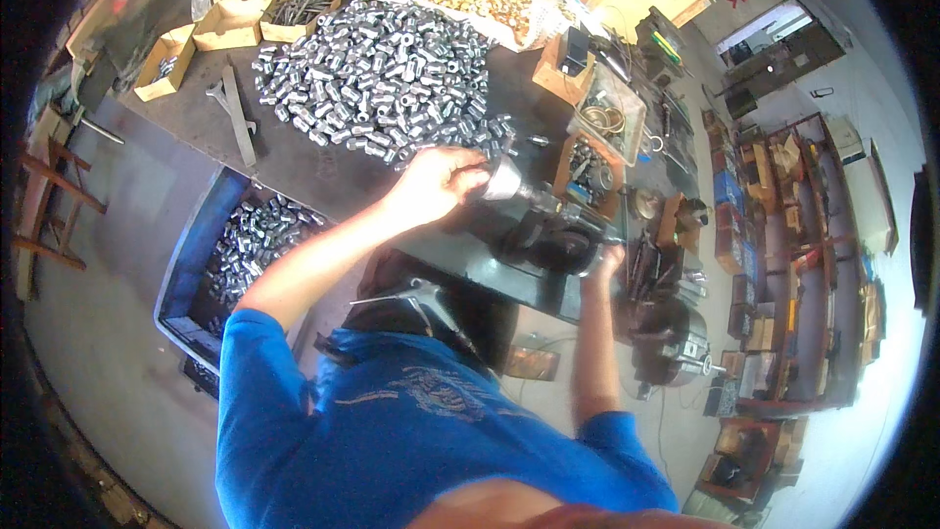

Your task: The person repeatedly picks small metal cylindrical parts from a pile, inserts each into a bench-mounted drill chuck, and operates the drill to process the part. The person then removes the part and places it into a blue bin below. This cycle is repeated continuously throughout the clip.

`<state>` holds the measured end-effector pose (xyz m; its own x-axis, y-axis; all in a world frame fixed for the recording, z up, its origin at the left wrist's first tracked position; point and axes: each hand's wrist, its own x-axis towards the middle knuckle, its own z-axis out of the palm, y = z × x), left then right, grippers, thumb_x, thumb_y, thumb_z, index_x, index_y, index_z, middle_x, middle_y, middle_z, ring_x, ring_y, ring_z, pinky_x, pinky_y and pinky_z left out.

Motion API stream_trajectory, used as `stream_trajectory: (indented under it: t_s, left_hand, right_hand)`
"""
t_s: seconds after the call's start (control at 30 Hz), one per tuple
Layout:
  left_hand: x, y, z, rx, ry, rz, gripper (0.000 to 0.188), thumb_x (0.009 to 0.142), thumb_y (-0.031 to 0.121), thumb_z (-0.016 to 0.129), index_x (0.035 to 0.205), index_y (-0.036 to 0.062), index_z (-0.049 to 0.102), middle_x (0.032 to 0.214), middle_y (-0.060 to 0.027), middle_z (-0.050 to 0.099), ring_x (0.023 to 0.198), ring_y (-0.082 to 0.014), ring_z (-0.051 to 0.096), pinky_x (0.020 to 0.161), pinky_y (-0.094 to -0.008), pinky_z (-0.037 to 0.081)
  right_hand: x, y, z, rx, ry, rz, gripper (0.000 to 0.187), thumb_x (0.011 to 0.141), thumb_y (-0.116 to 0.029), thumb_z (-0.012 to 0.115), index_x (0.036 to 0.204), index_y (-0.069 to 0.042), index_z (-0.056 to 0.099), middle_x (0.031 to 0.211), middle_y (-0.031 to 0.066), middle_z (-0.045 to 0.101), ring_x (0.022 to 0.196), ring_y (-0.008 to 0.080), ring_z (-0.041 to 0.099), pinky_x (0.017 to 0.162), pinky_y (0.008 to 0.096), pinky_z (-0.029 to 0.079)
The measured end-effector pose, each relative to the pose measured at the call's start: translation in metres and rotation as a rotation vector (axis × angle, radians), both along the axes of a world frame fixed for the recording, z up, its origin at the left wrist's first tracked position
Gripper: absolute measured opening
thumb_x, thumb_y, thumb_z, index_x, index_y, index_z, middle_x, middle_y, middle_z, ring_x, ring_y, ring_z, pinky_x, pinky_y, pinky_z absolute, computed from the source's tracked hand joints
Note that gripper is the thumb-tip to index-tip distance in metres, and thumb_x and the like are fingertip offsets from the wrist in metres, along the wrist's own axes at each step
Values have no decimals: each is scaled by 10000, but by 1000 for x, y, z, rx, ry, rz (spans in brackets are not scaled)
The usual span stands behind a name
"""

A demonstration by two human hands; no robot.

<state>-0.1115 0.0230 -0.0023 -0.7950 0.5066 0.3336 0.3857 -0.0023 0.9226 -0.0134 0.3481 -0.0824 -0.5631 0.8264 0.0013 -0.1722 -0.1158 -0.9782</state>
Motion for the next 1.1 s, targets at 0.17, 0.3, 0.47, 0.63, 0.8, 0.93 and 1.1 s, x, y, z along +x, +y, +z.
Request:
stream_trajectory:
  t_s: [0.17, 0.3, 0.47, 0.63, 0.8, 0.93, 1.1]
  left_hand:
    - [-1, 2, 2, -27, 71, 52, 200, 882, 145, 528, 875, -43, 597, 647, -41, 556, 507, -74, 511, 465, -229, 425]
    - [-4, -1, -2, -27, 51, 41, 259, 893, 211, 524, 816, -27, 589, 617, -30, 541, 484, -65, 492, 452, -216, 415]
    - [-1, -3, 0, 17, -148, 18, 294, 893, 242, 530, 795, -26, 600, 605, -20, 544, 466, -61, 489, 451, -208, 416]
    - [2, -6, 0, 143, -305, -3, 298, 885, 239, 547, 792, -36, 613, 571, -30, 548, 451, -59, 489, 440, -196, 401]
    - [-1, -3, -2, 277, -421, -99, 221, 860, 175, 578, 870, -45, 591, 639, -55, 573, 484, -99, 533, 517, -242, 475]
    - [3, -19, -5, 418, -629, -106, 199, 839, 114, 590, 944, -53, 562, 701, -79, 588, 535, -152, 578, 607, -300, 524]
    - [14, -35, -11, 666, -728, -272, 189, 851, 70, 529, 1025, 2, 556, 759, -122, 607, 682, -237, 630, 786, -462, 497]
  right_hand:
    - [-37, 18, 38, 365, 47, 39, 184, 774, -124, 484, 655, -2, 555, 543, 24, 472, 447, 99, 418, 398, 241, 304]
    - [-17, 0, 86, 115, 216, 26, 169, 798, -97, 431, 696, -8, 532, 508, -8, 380, 410, 66, 312, 362, 204, 231]
    - [44, -35, 104, 67, 366, 38, 190, 800, -120, 383, 635, -44, 440, 525, -12, 336, 423, 58, 251, 368, 197, 200]
    - [77, -33, 38, -37, 255, 110, 200, 823, -180, 482, 701, -24, 509, 535, -9, 377, 421, 67, 301, 354, 200, 212]
    - [15, 16, -31, -3, 142, -137, 207, 781, -160, 518, 597, -67, 537, 552, -27, 413, 477, 84, 364, 415, 245, 283]
    - [-36, 20, 25, 495, 23, 4, 236, 803, -116, 479, 622, 7, 568, 548, 35, 519, 424, 82, 425, 382, 237, 322]
    - [-1, -10, 95, 116, 310, -18, 166, 815, -90, 437, 734, 3, 548, 519, -3, 386, 426, 62, 327, 357, 194, 233]
